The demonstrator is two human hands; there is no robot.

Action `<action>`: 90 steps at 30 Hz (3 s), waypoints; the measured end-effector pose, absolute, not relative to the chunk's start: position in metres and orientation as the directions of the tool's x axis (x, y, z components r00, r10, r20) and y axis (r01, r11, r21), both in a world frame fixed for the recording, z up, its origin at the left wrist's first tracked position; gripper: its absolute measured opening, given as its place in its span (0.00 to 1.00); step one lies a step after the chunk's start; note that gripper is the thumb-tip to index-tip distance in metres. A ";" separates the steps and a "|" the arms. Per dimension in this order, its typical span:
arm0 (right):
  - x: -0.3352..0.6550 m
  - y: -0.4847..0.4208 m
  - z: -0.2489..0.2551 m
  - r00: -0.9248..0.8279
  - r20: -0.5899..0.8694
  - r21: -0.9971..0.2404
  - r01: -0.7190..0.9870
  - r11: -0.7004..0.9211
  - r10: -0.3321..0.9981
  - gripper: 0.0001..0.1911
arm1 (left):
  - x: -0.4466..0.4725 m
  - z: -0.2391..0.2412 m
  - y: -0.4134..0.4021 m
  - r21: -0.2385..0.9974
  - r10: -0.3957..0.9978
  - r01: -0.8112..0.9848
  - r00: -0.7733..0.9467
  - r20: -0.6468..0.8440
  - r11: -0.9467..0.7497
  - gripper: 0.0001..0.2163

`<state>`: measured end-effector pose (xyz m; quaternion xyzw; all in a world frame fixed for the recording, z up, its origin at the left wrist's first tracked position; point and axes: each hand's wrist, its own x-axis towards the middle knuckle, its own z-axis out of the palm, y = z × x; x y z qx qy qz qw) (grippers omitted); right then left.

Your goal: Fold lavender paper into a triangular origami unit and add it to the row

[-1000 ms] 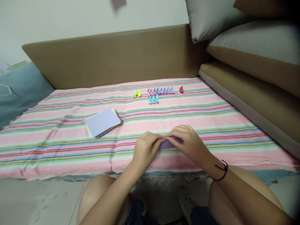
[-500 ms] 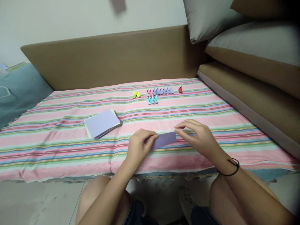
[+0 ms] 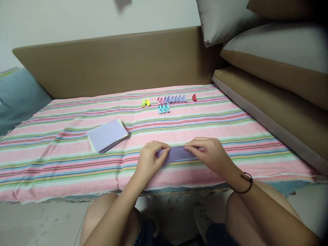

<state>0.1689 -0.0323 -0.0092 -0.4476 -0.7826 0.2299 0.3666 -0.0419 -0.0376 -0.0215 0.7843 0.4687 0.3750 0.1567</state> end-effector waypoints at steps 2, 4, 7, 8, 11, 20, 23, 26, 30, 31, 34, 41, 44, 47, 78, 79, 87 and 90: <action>0.178 -0.030 -0.005 -0.282 0.367 -0.721 0.516 0.463 0.886 0.09 | -0.049 -0.018 -0.036 0.605 0.861 0.626 0.248 0.444 -0.492 0.06; 0.187 -0.028 -0.003 -0.230 0.347 -0.761 0.497 0.416 0.909 0.08 | -0.057 -0.014 -0.034 0.629 0.873 0.626 0.195 0.447 -0.462 0.06; 0.196 -0.025 -0.004 -0.127 0.270 -0.851 0.432 0.298 0.955 0.09 | -0.067 -0.011 -0.031 0.677 0.884 0.623 0.052 0.465 -0.392 0.06; 0.198 -0.024 -0.006 -0.092 0.227 -0.888 0.390 0.245 0.970 0.10 | -0.068 -0.011 -0.031 0.716 0.891 0.596 -0.001 0.454 -0.364 0.05; 0.195 -0.022 -0.012 -0.046 0.099 -0.974 0.200 0.107 0.994 0.12 | -0.062 -0.016 -0.031 0.913 0.953 0.315 -0.067 0.295 -0.260 0.08; 0.164 -0.029 -0.026 -0.204 -0.086 -0.988 -0.109 -0.110 0.975 0.15 | -0.013 -0.035 -0.045 0.956 0.976 -0.264 0.201 -0.078 0.131 0.11; 0.162 -0.030 -0.027 -0.274 -0.053 -0.993 -0.089 -0.081 0.960 0.16 | -0.016 -0.035 -0.044 0.987 0.989 -0.142 0.138 -0.052 0.072 0.11; 0.162 -0.030 -0.025 -0.252 -0.044 -0.997 -0.055 -0.059 0.967 0.13 | -0.021 -0.032 -0.044 0.995 0.980 -0.071 0.190 -0.061 0.076 0.11; 0.164 -0.030 -0.022 -0.274 -0.072 -0.996 -0.020 -0.081 0.959 0.12 | -0.025 -0.026 -0.044 0.995 0.970 -0.058 0.235 -0.063 0.079 0.11; 0.164 -0.030 -0.021 -0.285 -0.072 -0.997 -0.010 -0.078 0.956 0.12 | -0.025 -0.025 -0.044 0.996 0.973 -0.056 0.224 -0.053 0.068 0.11; 0.162 -0.031 -0.021 -0.285 -0.067 -0.998 0.023 -0.063 0.956 0.12 | -0.028 -0.024 -0.042 0.998 0.977 -0.042 0.211 -0.041 0.051 0.11; 0.161 -0.029 -0.023 -0.286 -0.088 -0.995 -0.021 -0.098 0.954 0.12 | -0.032 -0.023 -0.041 0.986 0.967 -0.131 0.245 -0.071 0.105 0.12; 0.162 -0.028 -0.027 -0.293 -0.105 -0.988 -0.076 -0.133 0.950 0.12 | -0.032 -0.024 -0.040 0.962 0.956 -0.223 0.281 -0.089 0.155 0.14; 0.161 -0.029 -0.028 -0.314 -0.136 -0.970 -0.152 -0.191 0.940 0.12 | -0.033 -0.027 -0.039 0.945 0.949 -0.269 0.299 -0.103 0.188 0.16; 0.129 -0.052 -0.029 -0.264 -0.075 -0.997 0.013 -0.074 0.962 0.19 | -0.020 -0.035 -0.042 0.940 0.994 -0.323 0.017 -0.111 0.110 0.10; 0.131 -0.051 -0.030 -0.213 -0.096 -0.995 0.035 -0.090 0.972 0.16 | -0.021 -0.034 -0.042 0.950 0.995 -0.299 0.019 -0.093 0.094 0.09; 0.168 -0.034 -0.022 -0.086 -0.081 -0.997 -0.009 -0.082 0.993 0.17 | -0.043 -0.015 -0.037 0.993 0.993 0.004 -0.033 0.115 -0.115 0.08; 0.176 -0.032 -0.018 -0.118 -0.026 -0.997 0.079 -0.016 0.993 0.15 | -0.046 -0.010 -0.038 0.970 0.982 0.188 -0.079 0.170 -0.152 0.08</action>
